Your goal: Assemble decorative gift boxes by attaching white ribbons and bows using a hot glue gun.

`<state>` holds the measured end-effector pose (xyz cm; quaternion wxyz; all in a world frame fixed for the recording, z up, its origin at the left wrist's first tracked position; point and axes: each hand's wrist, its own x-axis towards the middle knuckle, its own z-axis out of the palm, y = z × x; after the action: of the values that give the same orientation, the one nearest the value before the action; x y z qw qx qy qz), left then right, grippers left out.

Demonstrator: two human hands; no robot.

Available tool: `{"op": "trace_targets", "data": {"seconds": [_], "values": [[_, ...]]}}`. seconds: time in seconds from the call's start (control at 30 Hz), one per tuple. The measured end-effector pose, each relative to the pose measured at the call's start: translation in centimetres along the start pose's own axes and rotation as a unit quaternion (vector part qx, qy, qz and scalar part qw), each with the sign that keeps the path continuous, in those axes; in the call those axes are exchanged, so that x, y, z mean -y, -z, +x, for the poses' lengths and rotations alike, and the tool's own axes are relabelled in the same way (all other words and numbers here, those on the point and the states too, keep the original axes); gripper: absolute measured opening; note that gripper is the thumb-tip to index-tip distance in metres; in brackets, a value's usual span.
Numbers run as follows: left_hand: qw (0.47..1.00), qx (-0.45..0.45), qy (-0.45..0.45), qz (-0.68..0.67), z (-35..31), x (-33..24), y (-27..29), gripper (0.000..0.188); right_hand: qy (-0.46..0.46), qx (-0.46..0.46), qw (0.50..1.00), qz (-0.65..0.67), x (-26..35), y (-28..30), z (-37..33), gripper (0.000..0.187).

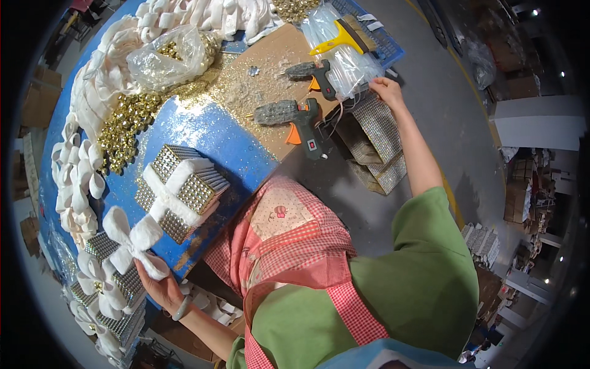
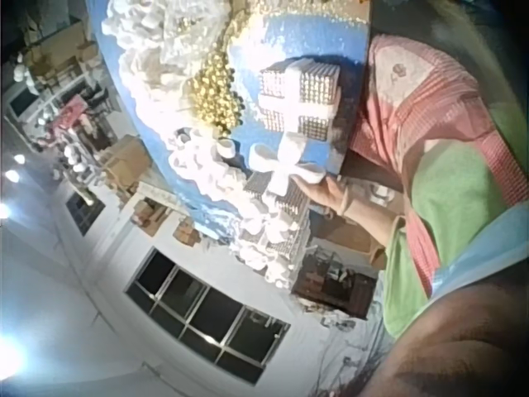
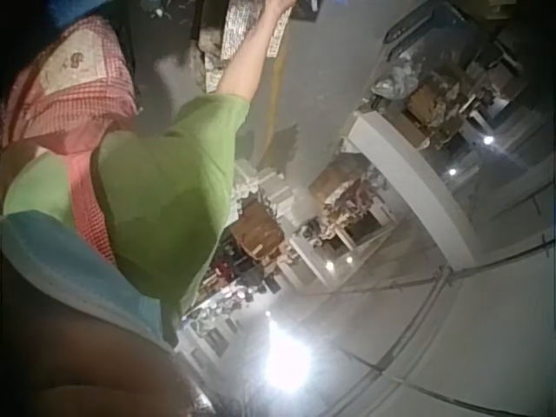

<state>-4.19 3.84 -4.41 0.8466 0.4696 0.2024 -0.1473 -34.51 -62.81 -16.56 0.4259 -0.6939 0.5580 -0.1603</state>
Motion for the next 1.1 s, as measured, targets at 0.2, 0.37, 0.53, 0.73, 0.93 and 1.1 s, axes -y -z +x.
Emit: {"op": "trace_targets", "data": {"seconds": [0.2, 0.37, 0.53, 0.73, 0.93, 1.1], "values": [[0.999, 0.03, 0.001, 0.014, 0.1, 0.1, -1.2, 0.028, 0.172, -0.215, 0.95, -0.144, 4.5, -1.6, -1.0, 0.029], [1.0, 0.005, -0.001, -0.001, -0.3, -0.2, -0.9, 0.028, 0.105, -0.147, 0.949, -0.257, 6.0, -3.1, -5.4, 0.022], [1.0, 0.012, 0.015, 0.008, -0.1, 0.3, -0.3, 0.027, 0.063, -0.049, 0.965, -0.252, 3.8, -4.9, -5.1, 0.028], [0.998, 0.05, 0.025, -0.015, -0.2, 0.0, -1.4, 0.028, -0.046, 0.125, 0.991, -0.008, 2.1, -3.4, -3.6, 0.026], [1.0, 0.013, 0.011, -0.026, -0.5, 0.6, -0.4, 0.029, -0.128, 0.457, 0.872, -0.117, 0.0, 0.9, -9.3, 0.021], [0.998, 0.052, 0.036, -0.008, 0.0, 1.1, -2.4, 0.029, -0.136, 0.363, 0.904, 0.183, 0.4, -2.2, -8.4, 0.025]]}}
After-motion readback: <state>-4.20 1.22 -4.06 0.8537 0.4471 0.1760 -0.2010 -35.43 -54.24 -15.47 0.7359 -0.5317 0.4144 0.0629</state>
